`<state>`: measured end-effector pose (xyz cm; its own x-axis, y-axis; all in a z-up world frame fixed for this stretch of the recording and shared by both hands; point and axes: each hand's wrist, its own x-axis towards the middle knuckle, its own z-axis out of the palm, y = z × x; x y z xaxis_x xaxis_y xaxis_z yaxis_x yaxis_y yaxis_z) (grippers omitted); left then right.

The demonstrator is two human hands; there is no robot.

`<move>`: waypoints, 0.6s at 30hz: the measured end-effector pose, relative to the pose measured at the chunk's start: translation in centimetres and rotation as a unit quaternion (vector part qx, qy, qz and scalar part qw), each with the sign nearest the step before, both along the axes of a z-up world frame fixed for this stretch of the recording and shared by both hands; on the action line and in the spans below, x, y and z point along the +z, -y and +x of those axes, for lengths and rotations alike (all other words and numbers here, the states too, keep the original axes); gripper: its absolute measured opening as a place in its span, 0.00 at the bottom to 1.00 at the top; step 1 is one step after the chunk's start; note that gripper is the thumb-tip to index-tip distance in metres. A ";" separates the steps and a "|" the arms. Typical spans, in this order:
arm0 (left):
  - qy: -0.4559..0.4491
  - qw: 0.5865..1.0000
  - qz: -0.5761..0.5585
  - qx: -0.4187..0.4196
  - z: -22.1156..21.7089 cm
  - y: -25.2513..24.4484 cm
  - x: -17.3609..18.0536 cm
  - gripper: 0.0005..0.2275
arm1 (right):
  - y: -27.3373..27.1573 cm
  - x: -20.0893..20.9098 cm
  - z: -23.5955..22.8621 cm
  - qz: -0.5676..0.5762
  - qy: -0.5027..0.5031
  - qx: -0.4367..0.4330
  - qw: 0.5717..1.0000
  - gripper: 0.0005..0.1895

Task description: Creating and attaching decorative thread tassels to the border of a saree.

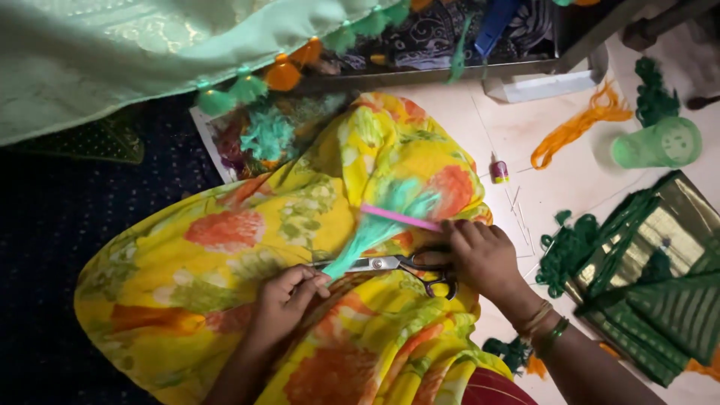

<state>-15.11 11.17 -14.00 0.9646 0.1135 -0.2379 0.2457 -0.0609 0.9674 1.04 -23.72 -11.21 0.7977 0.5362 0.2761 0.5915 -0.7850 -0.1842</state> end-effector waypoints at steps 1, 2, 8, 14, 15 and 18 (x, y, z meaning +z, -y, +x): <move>0.002 1.000 -0.001 -0.002 0.3 0.0 0.4 0.06 | 0.3 0.0 0.6 -0.001 0.002 -0.002 1.000 0.17; -0.009 1.000 -0.006 0.005 0.5 0.0 0.8 0.06 | 0.5 0.0 1.2 0.004 0.009 -0.019 1.000 0.16; -0.030 0.999 -0.045 0.003 -0.6 -0.1 -1.1 0.06 | -1.0 1.2 0.7 0.034 0.016 -0.073 0.997 0.13; -0.015 1.000 -0.014 0.017 -0.8 -0.1 -1.0 0.05 | 1.0 -0.8 2.2 0.066 -0.034 -0.135 0.988 0.13; -0.009 0.999 -0.038 0.020 -0.7 -0.3 -1.5 0.05 | 1.0 -0.9 2.6 0.094 -0.065 -0.212 0.971 0.11; 0.005 0.999 -0.039 0.005 -0.6 -0.4 -0.4 0.05 | 0.0 -0.2 1.1 0.056 -0.006 -0.073 0.996 0.12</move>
<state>-15.68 11.60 -14.39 0.9656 0.1055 -0.2376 0.2372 0.0167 0.9713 2.19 -23.67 -11.44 0.8690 0.3800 0.3169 0.4689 -0.8370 -0.2822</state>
